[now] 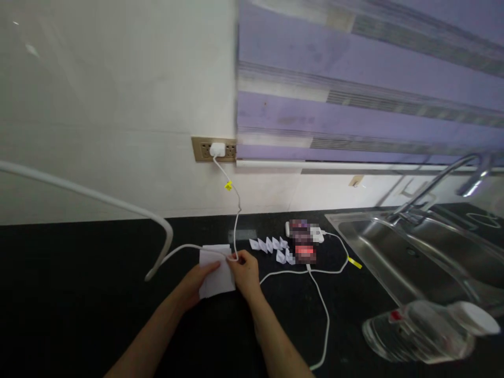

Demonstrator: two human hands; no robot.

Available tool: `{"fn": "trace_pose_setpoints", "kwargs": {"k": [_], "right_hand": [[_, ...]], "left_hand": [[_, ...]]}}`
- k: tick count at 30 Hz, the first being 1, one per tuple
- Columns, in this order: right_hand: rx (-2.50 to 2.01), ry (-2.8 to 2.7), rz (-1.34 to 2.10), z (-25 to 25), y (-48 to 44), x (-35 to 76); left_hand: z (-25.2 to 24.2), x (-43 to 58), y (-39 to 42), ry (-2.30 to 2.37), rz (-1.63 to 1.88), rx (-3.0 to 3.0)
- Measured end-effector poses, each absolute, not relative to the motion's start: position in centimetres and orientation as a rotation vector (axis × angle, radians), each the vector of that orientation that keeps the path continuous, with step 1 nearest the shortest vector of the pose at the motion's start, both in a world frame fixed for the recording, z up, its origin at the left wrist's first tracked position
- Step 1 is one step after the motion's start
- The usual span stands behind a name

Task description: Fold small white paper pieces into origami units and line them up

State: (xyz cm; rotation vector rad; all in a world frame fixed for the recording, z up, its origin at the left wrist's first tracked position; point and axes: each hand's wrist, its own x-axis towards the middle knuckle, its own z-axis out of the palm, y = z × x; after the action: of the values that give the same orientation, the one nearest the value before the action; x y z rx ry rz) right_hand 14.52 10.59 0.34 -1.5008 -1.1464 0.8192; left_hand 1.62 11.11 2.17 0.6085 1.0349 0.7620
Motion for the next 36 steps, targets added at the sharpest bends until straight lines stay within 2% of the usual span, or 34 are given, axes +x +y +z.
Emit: {"fn": "trace_pose_setpoints", "kwargs": {"k": [6,10,19,22,27,33,36], "right_hand": [[-1.304,-1.165,0.907,-0.8,8.5,13.6],[-1.323,-1.282,0.836,-1.6,6.9,13.5],[-1.450,-1.378,0.842,-2.3,2.7,11.8],[-1.458,-1.398,0.824,-2.1,2.3,10.8],[-1.377,-1.450,0.844,-0.9,2.1,9.4],[-1.277,-1.441,0.865,-0.2,1.8,9.0],[-1.277,-1.428,0.807,-0.5,1.7,9.2]], "left_hand": [[1.7,-0.6,8.6,1.001,0.840,0.641],[1.0,-2.5,6.6,1.004,0.912,0.772],[3.1,-11.0,3.9,1.670,0.938,1.331],[3.8,-13.5,3.9,1.705,0.949,1.381],[4.2,-12.9,3.7,1.606,0.950,1.385],[4.3,-7.7,1.2,1.118,0.899,1.053],[3.9,-5.9,0.1,1.053,1.012,0.885]]}}
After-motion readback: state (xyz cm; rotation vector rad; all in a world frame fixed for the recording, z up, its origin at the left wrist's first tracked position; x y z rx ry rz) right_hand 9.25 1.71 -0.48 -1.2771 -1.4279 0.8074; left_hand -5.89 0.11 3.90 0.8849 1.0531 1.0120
